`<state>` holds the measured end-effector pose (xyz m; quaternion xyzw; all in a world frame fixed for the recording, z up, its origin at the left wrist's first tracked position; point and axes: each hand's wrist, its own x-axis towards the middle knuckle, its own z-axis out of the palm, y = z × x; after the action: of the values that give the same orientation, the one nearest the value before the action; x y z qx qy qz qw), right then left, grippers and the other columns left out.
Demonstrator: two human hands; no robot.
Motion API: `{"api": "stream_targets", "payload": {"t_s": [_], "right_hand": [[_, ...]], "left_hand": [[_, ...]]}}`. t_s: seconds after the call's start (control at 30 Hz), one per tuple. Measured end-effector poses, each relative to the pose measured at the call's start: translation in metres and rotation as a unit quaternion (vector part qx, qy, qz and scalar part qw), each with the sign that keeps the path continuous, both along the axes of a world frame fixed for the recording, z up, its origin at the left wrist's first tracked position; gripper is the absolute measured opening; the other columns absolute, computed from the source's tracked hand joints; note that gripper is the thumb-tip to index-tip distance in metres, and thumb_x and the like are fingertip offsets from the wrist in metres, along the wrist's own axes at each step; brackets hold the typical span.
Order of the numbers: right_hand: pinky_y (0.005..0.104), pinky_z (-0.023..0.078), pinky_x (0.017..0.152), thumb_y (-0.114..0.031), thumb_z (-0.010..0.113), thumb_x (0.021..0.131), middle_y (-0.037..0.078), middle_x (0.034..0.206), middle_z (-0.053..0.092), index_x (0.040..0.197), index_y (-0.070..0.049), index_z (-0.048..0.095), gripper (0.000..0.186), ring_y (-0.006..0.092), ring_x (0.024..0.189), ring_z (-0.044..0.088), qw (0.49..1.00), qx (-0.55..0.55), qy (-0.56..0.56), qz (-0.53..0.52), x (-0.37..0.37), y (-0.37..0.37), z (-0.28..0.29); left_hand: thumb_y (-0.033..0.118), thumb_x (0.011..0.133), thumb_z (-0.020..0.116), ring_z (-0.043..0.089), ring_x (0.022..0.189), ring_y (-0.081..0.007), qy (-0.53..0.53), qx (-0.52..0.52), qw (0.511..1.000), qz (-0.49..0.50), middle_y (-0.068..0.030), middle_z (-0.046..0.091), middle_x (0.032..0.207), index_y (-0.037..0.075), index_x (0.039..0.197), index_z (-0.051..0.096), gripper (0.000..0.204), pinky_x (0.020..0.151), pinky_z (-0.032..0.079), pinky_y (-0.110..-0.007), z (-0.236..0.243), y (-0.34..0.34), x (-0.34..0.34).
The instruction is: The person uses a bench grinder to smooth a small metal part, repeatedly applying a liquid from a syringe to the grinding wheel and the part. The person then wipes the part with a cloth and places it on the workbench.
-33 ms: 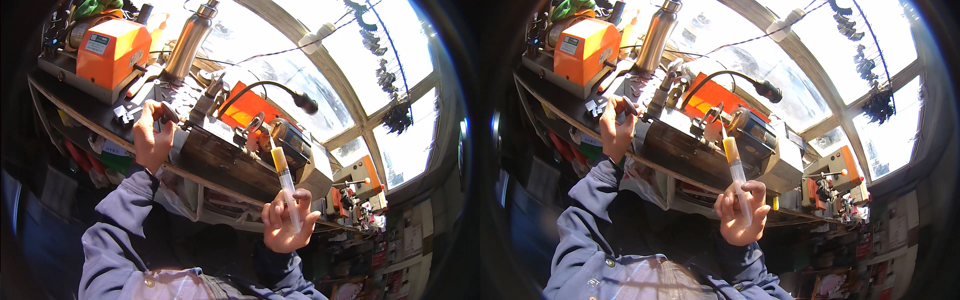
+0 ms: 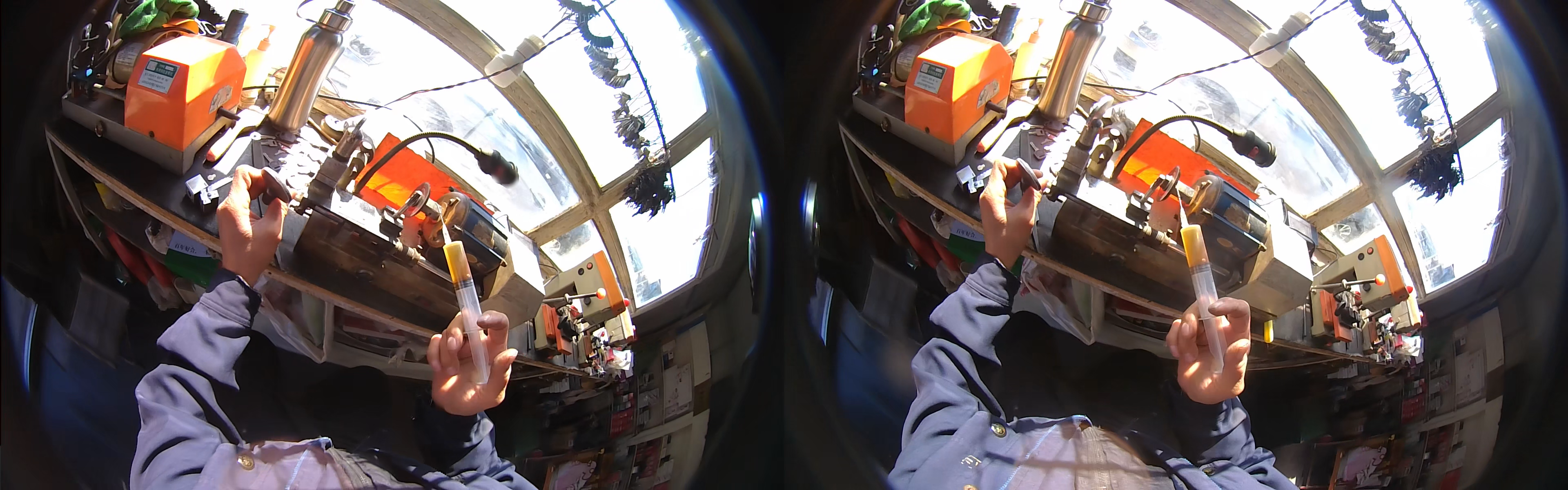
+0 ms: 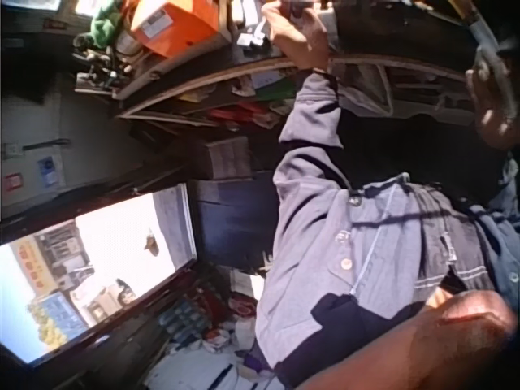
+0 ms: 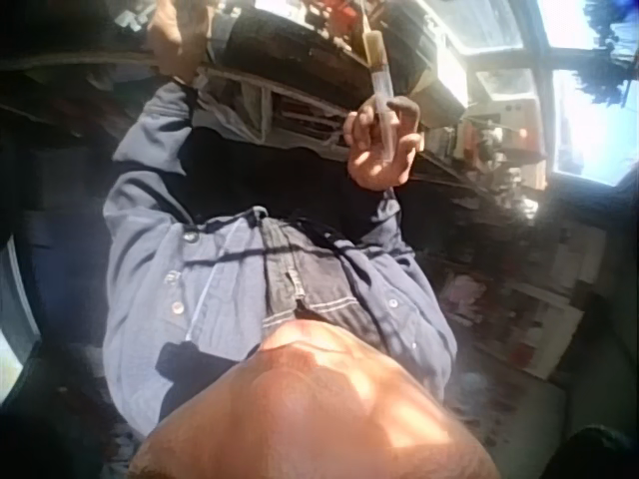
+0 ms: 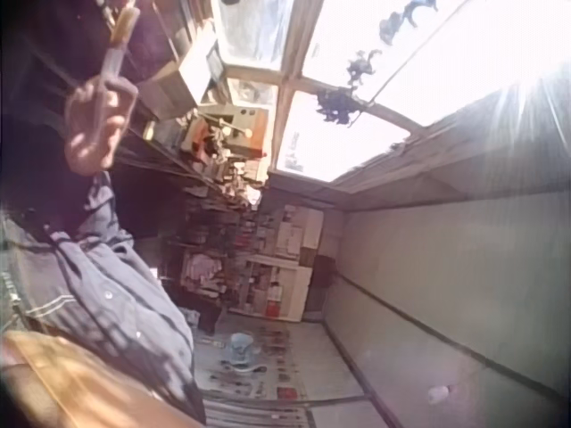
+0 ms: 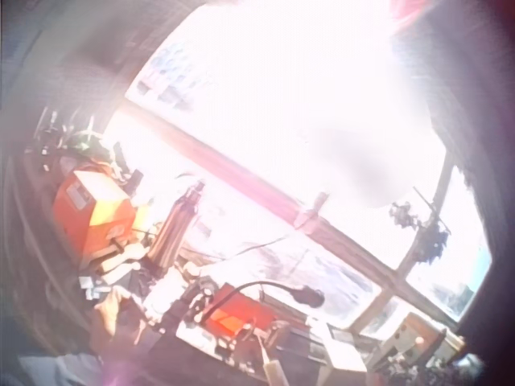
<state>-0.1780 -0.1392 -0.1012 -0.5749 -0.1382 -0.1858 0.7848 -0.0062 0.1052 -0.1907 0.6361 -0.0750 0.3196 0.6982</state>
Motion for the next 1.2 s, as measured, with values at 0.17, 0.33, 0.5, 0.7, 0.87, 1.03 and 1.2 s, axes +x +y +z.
{"api": "stream_targets", "payload": {"t_s": [0.17,0.33,0.5,0.7,0.87,1.03,1.2], "right_hand": [[0.0265,0.044,0.064,-0.050,0.072,0.088,0.014,0.096,0.061,0.123,-0.009,0.057,0.056,0.0129,0.072,0.052,0.992,-0.121,-0.035,0.015,-0.031,-0.001,-0.006],[0.0295,0.046,0.069,-0.036,0.077,0.087,0.017,0.099,0.062,0.121,-0.003,0.061,0.051,0.0173,0.082,0.056,0.985,-0.160,-0.028,0.049,-0.063,-0.004,-0.023],[0.0283,0.047,0.069,-0.027,0.076,0.086,0.020,0.104,0.060,0.121,-0.001,0.060,0.046,0.0147,0.077,0.057,0.980,-0.178,0.014,0.090,-0.091,-0.013,-0.041],[0.0288,0.047,0.071,-0.015,0.070,0.087,0.015,0.098,0.061,0.121,0.001,0.059,0.040,0.0130,0.075,0.055,0.976,-0.198,0.020,0.091,-0.103,-0.030,-0.057],[0.0316,0.047,0.075,-0.008,0.068,0.083,0.014,0.093,0.061,0.120,0.001,0.059,0.039,0.0151,0.075,0.055,0.980,-0.181,-0.021,0.078,-0.103,-0.039,-0.064],[0.0291,0.046,0.070,-0.016,0.071,0.085,0.014,0.093,0.060,0.115,0.002,0.063,0.035,0.0133,0.071,0.055,0.992,-0.119,-0.018,0.049,-0.112,-0.045,-0.068],[0.0302,0.046,0.065,-0.010,0.076,0.081,0.009,0.086,0.059,0.111,-0.002,0.066,0.033,0.0150,0.069,0.056,0.997,-0.079,0.020,0.006,-0.125,-0.054,-0.069]], "left_hand": [[-0.012,0.085,0.057,0.065,0.090,-0.0137,0.000,-0.035,0.999,-0.012,-0.0100,0.066,0.095,0.000,0.099,0.051,0.019,0.087,0.056,-0.031,0.000,-0.004,-0.001],[-0.012,0.091,0.056,0.069,0.093,-0.0190,-0.004,-0.041,0.999,-0.013,-0.0123,0.064,0.104,-0.002,0.103,0.049,0.018,0.088,0.058,-0.033,-0.003,-0.007,0.001],[-0.007,0.092,0.063,0.064,0.088,-0.0113,0.001,-0.022,1.000,0.018,-0.0076,0.063,0.102,-0.004,0.108,0.063,0.016,0.084,0.054,-0.026,0.010,-0.006,-0.020],[0.011,0.091,0.076,0.063,0.083,-0.0094,0.025,-0.060,0.992,-0.104,-0.0029,0.071,0.094,0.000,0.107,0.068,0.021,0.078,0.048,-0.025,0.063,-0.011,-0.058],[0.018,0.094,0.075,0.067,0.090,-0.0130,0.039,-0.030,0.974,-0.222,-0.0074,0.072,0.102,0.001,0.116,0.070,0.028,0.079,0.052,-0.027,0.108,-0.035,-0.054],[0.018,0.091,0.078,0.061,0.083,-0.0071,0.033,0.108,0.972,-0.207,-0.0012,0.071,0.090,0.000,0.106,0.073,0.023,0.083,0.048,-0.024,0.138,-0.066,-0.031],[0.021,0.091,0.078,0.063,0.074,-0.0053,0.044,0.165,0.954,-0.247,-0.0007,0.074,0.086,0.004,0.105,0.074,0.022,0.068,0.049,-0.022,0.145,-0.083,0.001]]}}
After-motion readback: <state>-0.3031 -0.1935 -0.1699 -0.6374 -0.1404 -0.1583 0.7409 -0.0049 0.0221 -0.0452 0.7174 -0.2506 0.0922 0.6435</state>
